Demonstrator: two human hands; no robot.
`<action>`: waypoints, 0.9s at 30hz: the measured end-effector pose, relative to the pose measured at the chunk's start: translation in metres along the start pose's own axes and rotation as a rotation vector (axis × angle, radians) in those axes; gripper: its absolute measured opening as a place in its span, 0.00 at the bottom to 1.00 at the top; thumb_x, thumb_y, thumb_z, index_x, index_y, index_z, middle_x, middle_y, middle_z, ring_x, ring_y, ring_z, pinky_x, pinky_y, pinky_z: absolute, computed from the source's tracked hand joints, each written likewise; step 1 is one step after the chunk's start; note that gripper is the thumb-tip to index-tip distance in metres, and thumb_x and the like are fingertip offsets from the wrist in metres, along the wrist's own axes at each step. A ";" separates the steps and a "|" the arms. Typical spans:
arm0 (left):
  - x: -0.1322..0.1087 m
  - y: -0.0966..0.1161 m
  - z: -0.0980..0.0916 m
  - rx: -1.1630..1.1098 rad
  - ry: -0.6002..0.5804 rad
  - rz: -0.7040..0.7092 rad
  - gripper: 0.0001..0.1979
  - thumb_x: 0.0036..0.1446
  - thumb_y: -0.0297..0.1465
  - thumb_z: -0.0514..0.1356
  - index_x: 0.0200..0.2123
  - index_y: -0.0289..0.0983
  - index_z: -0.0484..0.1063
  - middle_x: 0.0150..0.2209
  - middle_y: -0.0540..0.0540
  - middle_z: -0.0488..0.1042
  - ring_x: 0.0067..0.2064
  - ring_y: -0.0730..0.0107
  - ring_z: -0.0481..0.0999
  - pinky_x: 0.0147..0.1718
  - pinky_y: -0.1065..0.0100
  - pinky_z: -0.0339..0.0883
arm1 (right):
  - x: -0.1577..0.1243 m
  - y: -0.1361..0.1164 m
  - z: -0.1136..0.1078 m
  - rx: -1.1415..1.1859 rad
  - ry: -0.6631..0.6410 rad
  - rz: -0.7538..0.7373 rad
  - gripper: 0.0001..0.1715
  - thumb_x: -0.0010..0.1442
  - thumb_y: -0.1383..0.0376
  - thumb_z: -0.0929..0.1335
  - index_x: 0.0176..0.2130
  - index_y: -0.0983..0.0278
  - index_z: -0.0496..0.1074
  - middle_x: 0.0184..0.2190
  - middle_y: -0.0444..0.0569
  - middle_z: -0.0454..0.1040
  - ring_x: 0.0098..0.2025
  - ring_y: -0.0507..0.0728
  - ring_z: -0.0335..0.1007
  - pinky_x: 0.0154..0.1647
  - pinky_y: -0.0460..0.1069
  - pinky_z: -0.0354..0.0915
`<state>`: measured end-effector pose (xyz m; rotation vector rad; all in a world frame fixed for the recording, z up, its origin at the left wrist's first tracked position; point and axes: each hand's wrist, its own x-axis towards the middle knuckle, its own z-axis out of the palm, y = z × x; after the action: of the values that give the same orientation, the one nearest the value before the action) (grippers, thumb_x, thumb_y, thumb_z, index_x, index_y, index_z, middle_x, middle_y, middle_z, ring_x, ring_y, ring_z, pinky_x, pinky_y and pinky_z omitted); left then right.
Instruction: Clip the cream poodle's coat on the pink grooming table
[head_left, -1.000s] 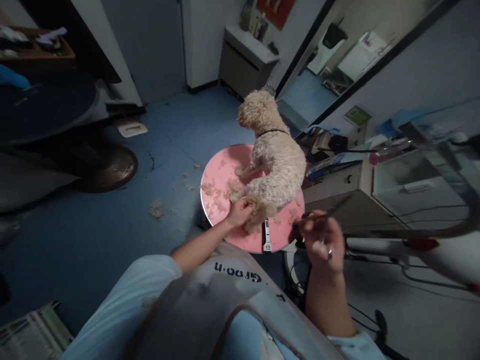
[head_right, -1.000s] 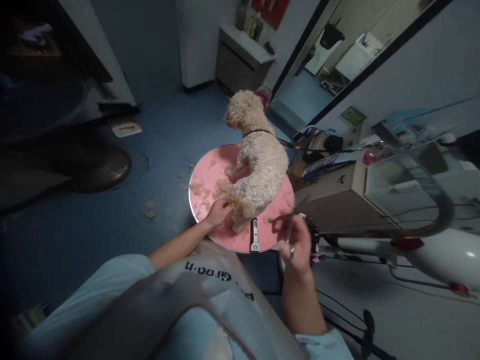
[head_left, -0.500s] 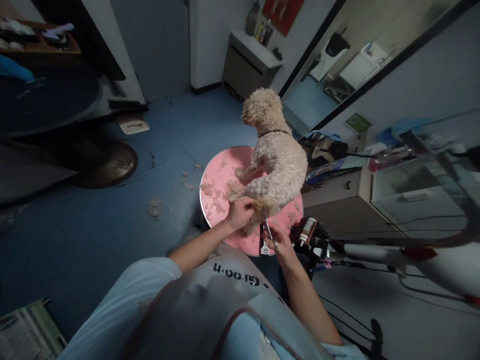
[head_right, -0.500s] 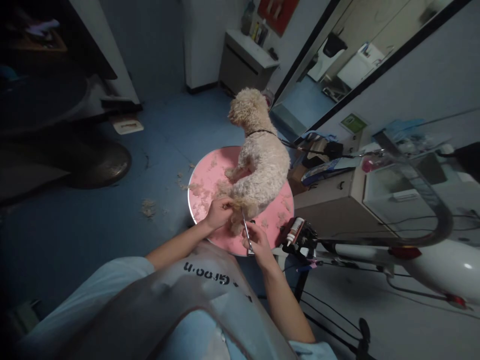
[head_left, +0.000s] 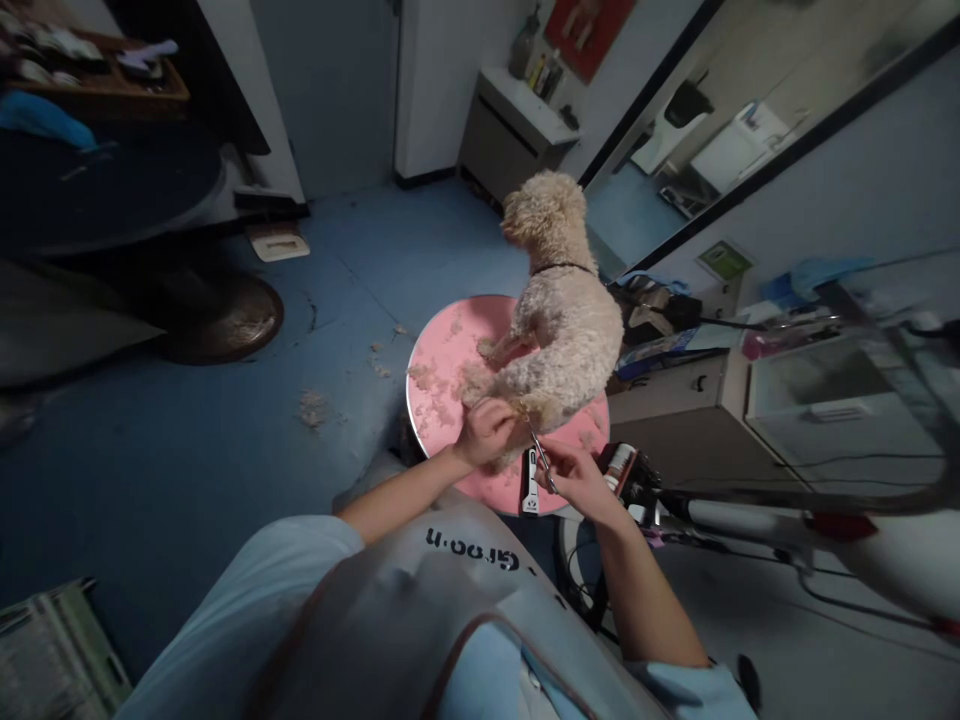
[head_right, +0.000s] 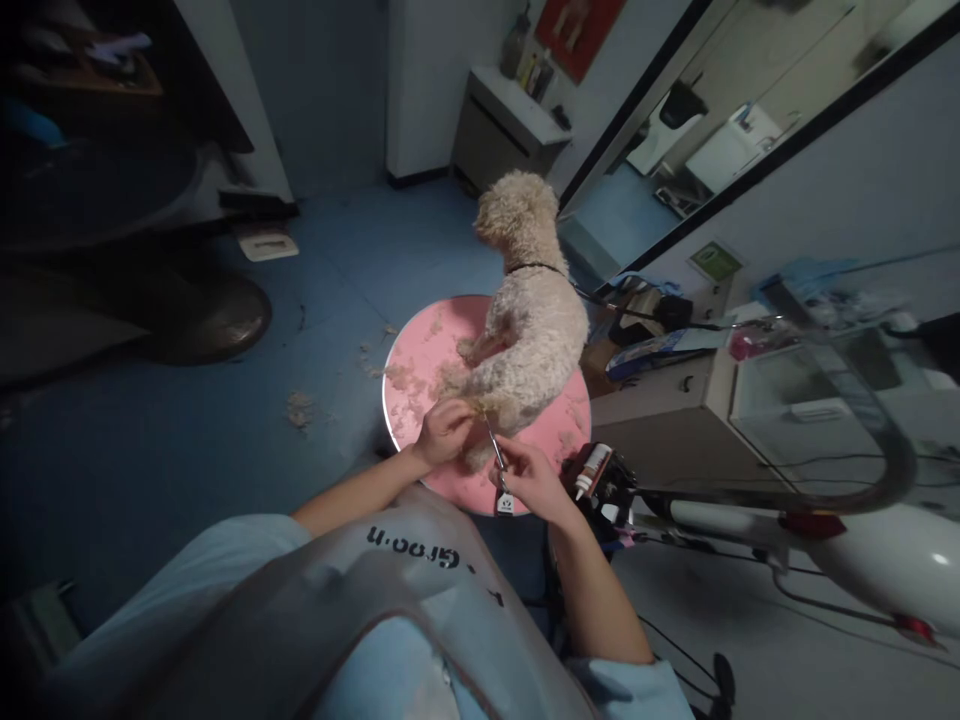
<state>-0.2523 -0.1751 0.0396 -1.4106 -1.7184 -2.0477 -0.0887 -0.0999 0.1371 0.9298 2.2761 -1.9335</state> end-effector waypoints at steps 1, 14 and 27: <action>0.000 0.000 -0.001 0.010 -0.009 0.033 0.08 0.60 0.26 0.55 0.31 0.37 0.73 0.29 0.47 0.75 0.34 0.70 0.73 0.35 0.66 0.67 | -0.002 0.000 0.000 0.011 -0.013 0.013 0.23 0.50 0.60 0.74 0.46 0.64 0.75 0.24 0.40 0.64 0.24 0.47 0.51 0.24 0.44 0.53; -0.012 -0.001 0.002 -0.092 -0.092 0.027 0.08 0.57 0.25 0.55 0.32 0.37 0.74 0.31 0.45 0.76 0.35 0.69 0.74 0.37 0.65 0.69 | -0.002 -0.004 -0.004 0.023 -0.041 0.046 0.29 0.48 0.56 0.76 0.47 0.64 0.74 0.22 0.38 0.64 0.22 0.47 0.55 0.23 0.44 0.56; 0.011 0.004 0.023 -0.465 0.081 -0.735 0.04 0.56 0.29 0.58 0.30 0.34 0.70 0.30 0.47 0.75 0.33 0.71 0.73 0.36 0.70 0.68 | -0.006 -0.009 0.013 0.063 0.263 -0.192 0.19 0.49 0.59 0.74 0.35 0.59 0.63 0.35 0.46 0.74 0.40 0.57 0.72 0.42 0.52 0.68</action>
<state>-0.2430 -0.1526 0.0477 -0.7928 -2.0125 -2.9866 -0.0926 -0.1146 0.1447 1.0672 2.5458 -2.0801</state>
